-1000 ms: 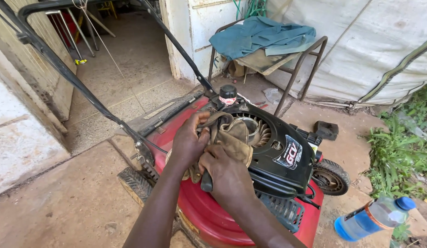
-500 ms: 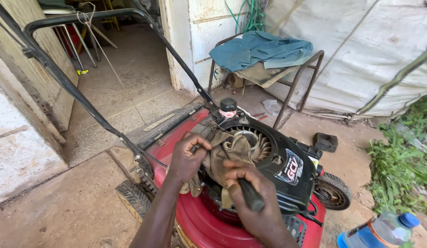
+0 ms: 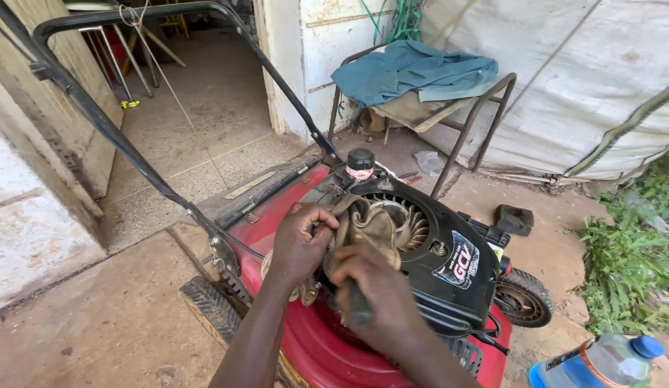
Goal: Cleaning and maintaining a lawnmower engine using a cloth, cleaning fluid, and a screwdriver.
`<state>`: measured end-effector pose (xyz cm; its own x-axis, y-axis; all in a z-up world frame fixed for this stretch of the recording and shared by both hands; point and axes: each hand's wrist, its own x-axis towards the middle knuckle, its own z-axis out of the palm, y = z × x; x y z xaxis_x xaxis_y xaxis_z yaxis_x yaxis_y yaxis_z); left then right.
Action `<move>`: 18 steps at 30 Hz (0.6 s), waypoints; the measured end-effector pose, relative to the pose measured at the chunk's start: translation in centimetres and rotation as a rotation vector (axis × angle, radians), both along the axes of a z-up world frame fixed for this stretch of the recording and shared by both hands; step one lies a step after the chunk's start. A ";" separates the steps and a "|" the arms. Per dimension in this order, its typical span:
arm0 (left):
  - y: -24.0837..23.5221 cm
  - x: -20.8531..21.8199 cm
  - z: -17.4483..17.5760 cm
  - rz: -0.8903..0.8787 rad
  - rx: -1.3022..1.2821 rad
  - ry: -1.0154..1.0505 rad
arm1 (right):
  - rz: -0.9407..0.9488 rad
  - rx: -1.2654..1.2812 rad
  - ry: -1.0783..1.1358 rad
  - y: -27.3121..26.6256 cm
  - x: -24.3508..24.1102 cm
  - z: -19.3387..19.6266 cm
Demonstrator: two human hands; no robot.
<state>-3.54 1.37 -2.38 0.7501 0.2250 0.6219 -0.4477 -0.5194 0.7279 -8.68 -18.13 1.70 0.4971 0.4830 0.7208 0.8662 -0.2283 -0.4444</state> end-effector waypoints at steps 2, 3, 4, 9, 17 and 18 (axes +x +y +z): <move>0.0 0.3 -0.1 0.016 -0.007 0.022 | 0.047 0.068 0.041 0.2 0.2 0.6; 0.1 0.1 -0.3 0.036 -0.016 0.044 | 0.099 0.135 0.082 0.4 0.1 0.8; 0.7 -0.1 -0.6 0.040 -0.013 0.052 | 0.102 0.139 0.090 -0.5 -0.6 1.1; 2.0 0.1 -1.3 -0.270 -0.279 0.027 | 0.153 0.114 0.217 -2.3 -2.9 2.2; 1.5 -0.6 -0.6 -0.159 -0.298 0.139 | 0.048 0.168 0.179 0.6 -4.1 2.0; 1.9 -0.6 -0.8 -0.192 -0.313 0.132 | 0.070 0.145 0.160 0.5 -4.7 1.3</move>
